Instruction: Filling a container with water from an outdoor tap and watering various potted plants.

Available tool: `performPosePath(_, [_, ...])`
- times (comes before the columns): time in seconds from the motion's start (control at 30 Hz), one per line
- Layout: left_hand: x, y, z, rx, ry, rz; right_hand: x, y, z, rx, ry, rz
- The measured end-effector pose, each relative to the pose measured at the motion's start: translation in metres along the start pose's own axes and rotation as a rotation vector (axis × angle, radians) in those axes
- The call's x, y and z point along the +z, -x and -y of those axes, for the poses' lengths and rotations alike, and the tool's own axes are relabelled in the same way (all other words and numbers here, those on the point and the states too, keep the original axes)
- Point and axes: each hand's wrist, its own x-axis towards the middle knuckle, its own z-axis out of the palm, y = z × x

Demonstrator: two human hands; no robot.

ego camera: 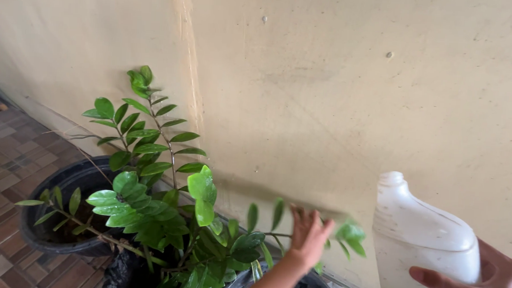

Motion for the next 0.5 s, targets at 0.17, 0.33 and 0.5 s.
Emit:
performPosePath(0.17, [-0.053,0.024,0.085,-0.277,0.598,-0.521,0.008,0.005,0.019,-0.134,0.081,-0.035])
performPosePath(0.33, [-0.138,0.096,0.183,-0.363,0.176,-0.794,0.033,0.015,0.087,-0.435,0.284,0.006])
performPosePath(0.5, [-0.17,0.154,0.223,-0.358,0.246,-0.806,0.064,0.036,0.193,-0.625,0.482,0.123])
